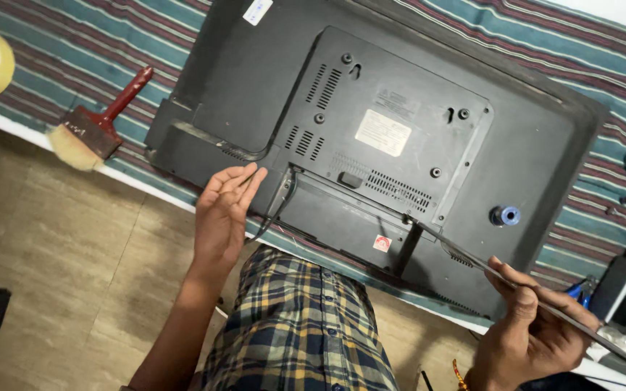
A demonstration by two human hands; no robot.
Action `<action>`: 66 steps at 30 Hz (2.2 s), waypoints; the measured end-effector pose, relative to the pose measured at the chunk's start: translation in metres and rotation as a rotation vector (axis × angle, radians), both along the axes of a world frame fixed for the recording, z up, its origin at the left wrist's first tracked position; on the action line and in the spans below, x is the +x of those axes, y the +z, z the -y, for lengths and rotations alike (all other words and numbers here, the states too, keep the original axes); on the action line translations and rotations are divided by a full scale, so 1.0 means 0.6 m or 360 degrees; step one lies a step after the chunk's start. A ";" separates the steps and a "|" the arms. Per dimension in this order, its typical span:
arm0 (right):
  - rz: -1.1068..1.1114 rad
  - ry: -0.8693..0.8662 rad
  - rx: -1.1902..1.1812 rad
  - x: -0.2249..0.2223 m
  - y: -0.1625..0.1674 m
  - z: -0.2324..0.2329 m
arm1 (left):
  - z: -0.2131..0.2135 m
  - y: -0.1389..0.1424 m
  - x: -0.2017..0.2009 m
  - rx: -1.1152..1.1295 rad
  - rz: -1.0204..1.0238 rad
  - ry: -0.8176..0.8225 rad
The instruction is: The person unscrews screws on the back panel of a television lying face-down on a workbench using a long red-handled screwdriver, works around the panel edges, removes a long black stand bar from the TV, plugs a cable into the TV, and lifts the TV upright while pressing its power button as the screen turns on.
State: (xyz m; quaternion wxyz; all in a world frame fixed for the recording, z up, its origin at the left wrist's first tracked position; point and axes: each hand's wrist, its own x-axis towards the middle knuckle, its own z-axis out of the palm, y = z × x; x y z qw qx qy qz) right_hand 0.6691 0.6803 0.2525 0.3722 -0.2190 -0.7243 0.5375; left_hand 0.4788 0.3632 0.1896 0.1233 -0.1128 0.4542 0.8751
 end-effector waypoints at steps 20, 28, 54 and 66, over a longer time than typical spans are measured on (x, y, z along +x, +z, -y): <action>-0.0105 0.0033 -0.0084 -0.142 -0.016 0.196 | 0.057 -0.030 -0.039 0.0058 0.0317 -0.1122; 0.0130 0.0042 -0.0200 -0.211 0.005 0.335 | 0.204 -0.035 -0.165 -0.0095 0.0309 -0.0708; 0.0079 0.0082 0.0444 -0.315 0.034 0.316 | 0.307 -0.061 -0.300 0.0094 0.0263 -0.0228; 0.0214 -0.0176 0.0469 -0.341 0.029 0.310 | 0.259 -0.065 -0.321 0.0011 0.0414 -0.0362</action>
